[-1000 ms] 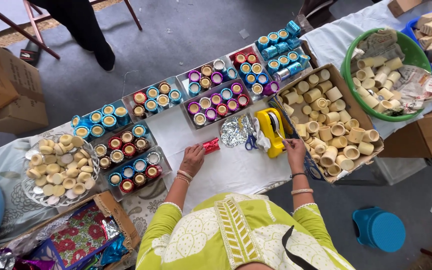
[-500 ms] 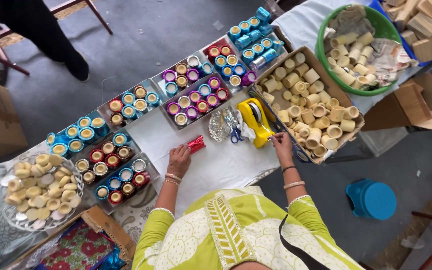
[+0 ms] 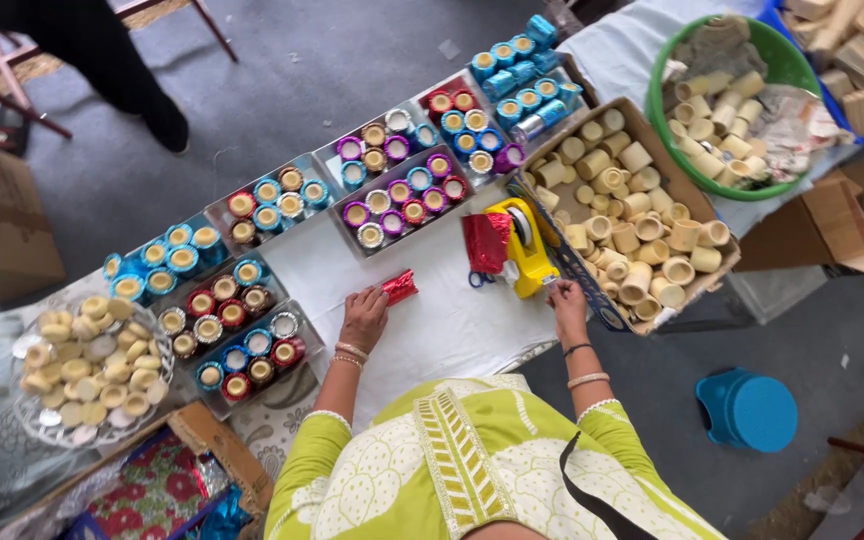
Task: The person wraps small cylindrical candles in shiny red foil, folding the material around the body and tucking the edges to create a neat package. They place the finished items into a tray and then pick up a new candle from a box to repeat the process.
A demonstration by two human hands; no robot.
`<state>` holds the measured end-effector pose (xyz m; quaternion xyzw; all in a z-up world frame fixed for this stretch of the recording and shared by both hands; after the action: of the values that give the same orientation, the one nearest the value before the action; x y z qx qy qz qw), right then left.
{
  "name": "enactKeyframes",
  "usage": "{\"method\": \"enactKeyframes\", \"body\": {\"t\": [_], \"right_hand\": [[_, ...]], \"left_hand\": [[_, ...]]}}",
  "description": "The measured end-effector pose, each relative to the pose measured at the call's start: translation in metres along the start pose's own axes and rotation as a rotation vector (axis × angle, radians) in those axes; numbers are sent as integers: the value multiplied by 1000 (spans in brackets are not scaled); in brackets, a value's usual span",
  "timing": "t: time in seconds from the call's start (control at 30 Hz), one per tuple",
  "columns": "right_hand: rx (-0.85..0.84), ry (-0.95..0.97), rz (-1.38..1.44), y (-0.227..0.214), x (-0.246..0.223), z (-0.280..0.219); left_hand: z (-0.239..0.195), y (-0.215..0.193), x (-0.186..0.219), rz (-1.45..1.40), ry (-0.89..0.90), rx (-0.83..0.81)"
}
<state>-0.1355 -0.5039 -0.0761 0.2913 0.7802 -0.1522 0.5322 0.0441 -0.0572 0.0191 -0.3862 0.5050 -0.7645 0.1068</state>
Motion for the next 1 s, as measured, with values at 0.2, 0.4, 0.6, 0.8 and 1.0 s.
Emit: {"method": "enactKeyframes", "body": {"t": [0.2,0.4,0.6,0.8,1.0], "right_hand": [[-89,-4,135,-5,38,9],[-161,79,-141,51,66,-58],[-503,-287,-600,204,-25,-72],[-605,-52,-443,320,-14,-51],[-571,4,-423,345,14,-36]], "left_hand": [[0,0,2,26,-5,8],[0,-10,8,17,28,27],[0,-10,9,40,33,29],[0,-13,10,22,44,17],[0,-11,10,38,37,19]]}}
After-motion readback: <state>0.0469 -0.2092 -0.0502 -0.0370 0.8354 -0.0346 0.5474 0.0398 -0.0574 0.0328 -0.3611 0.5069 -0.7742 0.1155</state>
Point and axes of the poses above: each hand's wrist, its own z-axis towards the middle knuckle, its own y-axis out of the palm, x = y × z, the point moved 8 cm from there along z, towards the middle knuckle, and after that the axes turned 11 degrees about -x, right-handed, at the moved point
